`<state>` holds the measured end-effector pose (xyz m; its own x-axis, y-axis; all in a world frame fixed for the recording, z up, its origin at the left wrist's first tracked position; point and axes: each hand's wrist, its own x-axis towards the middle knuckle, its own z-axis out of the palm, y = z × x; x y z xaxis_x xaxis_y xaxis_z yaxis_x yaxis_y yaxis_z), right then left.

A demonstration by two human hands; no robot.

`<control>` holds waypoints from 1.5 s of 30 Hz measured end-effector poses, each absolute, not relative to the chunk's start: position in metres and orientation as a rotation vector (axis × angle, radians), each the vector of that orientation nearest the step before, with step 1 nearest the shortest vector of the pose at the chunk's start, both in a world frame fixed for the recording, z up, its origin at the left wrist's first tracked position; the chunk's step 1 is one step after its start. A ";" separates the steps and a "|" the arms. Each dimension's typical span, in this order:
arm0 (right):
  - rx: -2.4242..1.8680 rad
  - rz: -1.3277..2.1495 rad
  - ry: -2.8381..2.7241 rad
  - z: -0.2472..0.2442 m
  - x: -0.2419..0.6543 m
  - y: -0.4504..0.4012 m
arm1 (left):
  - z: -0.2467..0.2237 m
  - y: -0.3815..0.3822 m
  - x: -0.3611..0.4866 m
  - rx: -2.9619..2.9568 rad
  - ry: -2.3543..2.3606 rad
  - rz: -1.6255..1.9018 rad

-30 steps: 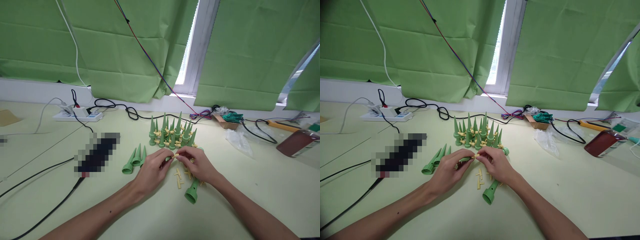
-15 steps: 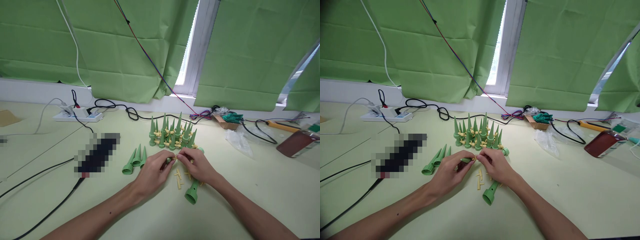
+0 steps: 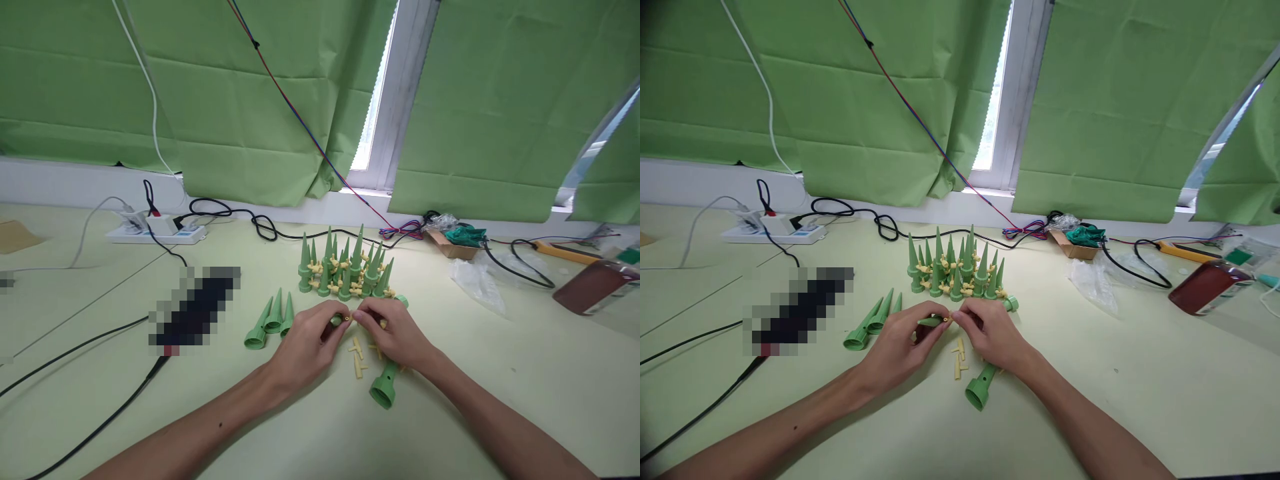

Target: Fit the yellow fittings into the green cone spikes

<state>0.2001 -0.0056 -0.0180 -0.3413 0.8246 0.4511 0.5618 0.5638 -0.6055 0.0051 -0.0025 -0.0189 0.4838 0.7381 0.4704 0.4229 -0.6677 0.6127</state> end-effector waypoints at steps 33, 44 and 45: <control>-1.119 0.441 -2.022 -0.020 0.198 -0.006 | -0.017 -0.003 0.006 2.218 0.992 0.982; -1.084 0.490 -1.978 -0.017 0.197 -0.009 | -0.011 -0.001 0.008 1.988 1.111 0.975; -1.083 0.493 -1.976 -0.016 0.197 -0.009 | -0.011 -0.001 0.008 1.967 1.117 0.981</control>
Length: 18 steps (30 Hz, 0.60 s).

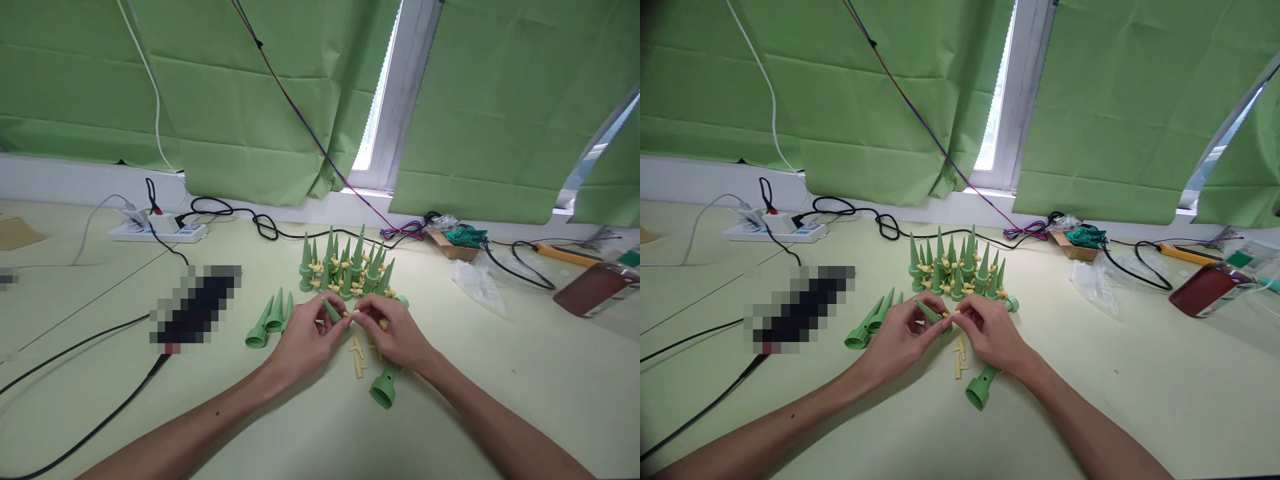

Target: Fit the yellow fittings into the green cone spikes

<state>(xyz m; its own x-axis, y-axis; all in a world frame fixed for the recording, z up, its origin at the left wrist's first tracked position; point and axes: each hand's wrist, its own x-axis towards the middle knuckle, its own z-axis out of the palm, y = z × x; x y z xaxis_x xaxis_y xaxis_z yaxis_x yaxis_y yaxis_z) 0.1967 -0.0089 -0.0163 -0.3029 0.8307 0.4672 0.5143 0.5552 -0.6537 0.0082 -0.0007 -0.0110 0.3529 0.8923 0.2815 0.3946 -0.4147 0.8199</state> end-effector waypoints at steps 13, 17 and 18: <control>-1.122 0.451 -2.026 -0.018 0.198 -0.007 | -0.016 -0.002 0.007 2.071 1.056 0.999; -1.136 0.416 -2.026 -0.020 0.197 -0.006 | -0.016 -0.003 0.007 2.106 1.047 0.997; -1.136 0.404 -2.024 -0.020 0.197 -0.005 | -0.016 -0.003 0.007 2.113 1.047 0.998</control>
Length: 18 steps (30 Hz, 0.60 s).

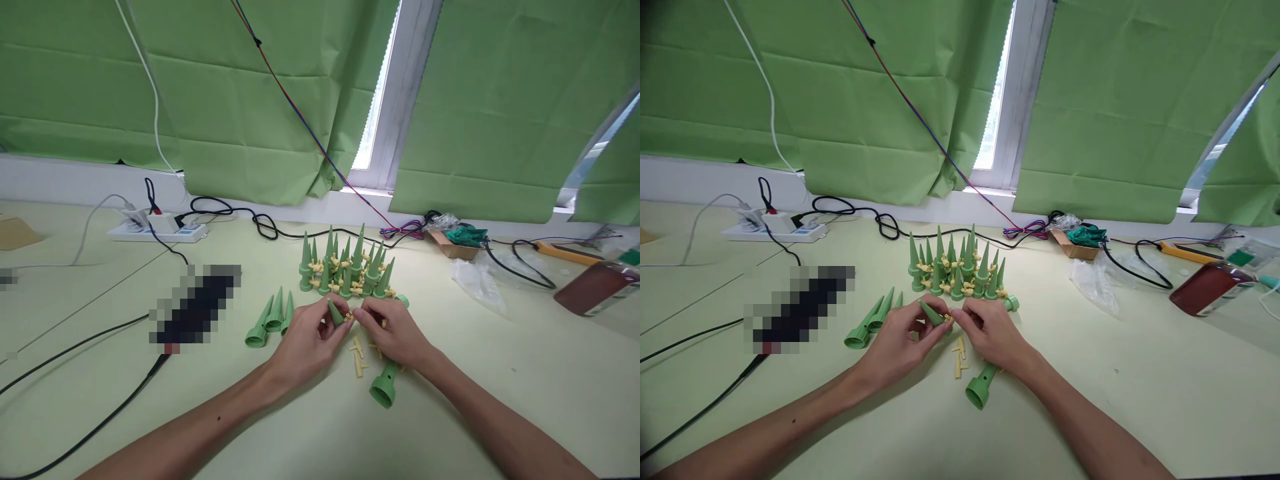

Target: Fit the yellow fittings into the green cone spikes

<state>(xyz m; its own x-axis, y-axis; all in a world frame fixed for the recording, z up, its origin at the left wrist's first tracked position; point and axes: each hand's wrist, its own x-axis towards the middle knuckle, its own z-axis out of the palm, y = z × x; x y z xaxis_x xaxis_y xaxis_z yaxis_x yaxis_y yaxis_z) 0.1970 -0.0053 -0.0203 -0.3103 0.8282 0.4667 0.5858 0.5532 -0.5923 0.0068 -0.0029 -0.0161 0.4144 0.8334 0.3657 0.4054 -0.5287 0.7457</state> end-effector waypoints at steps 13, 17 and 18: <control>-1.100 0.535 -2.045 -0.014 0.199 -0.008 | -0.014 -0.003 0.006 2.089 1.057 1.028; -1.094 0.530 -2.051 -0.013 0.201 -0.008 | -0.014 -0.001 0.007 2.016 1.061 1.003; -1.092 0.527 -2.053 -0.013 0.201 -0.008 | -0.013 0.000 0.007 2.000 1.063 0.994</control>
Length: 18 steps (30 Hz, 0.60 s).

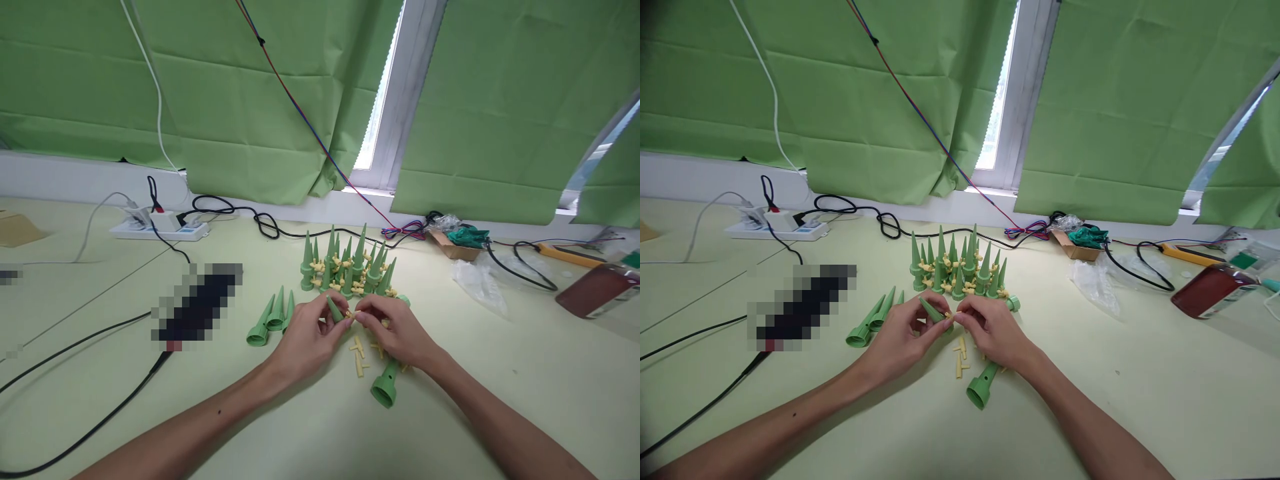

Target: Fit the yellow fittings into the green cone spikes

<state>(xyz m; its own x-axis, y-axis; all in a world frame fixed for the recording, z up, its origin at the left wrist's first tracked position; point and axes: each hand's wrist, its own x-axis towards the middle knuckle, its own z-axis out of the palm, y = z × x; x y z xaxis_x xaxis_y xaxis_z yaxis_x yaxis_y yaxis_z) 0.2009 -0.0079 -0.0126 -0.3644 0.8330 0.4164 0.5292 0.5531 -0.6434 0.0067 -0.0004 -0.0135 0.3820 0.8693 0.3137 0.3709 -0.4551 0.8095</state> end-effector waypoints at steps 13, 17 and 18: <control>-0.983 0.556 -2.076 -0.012 0.206 -0.005 | -0.005 0.006 0.002 1.862 1.005 0.940; -1.002 0.569 -2.081 -0.012 0.206 -0.004 | -0.004 0.006 0.001 1.869 1.006 0.932; -1.009 0.570 -2.083 -0.012 0.206 -0.004 | -0.004 0.006 0.002 1.870 1.007 0.932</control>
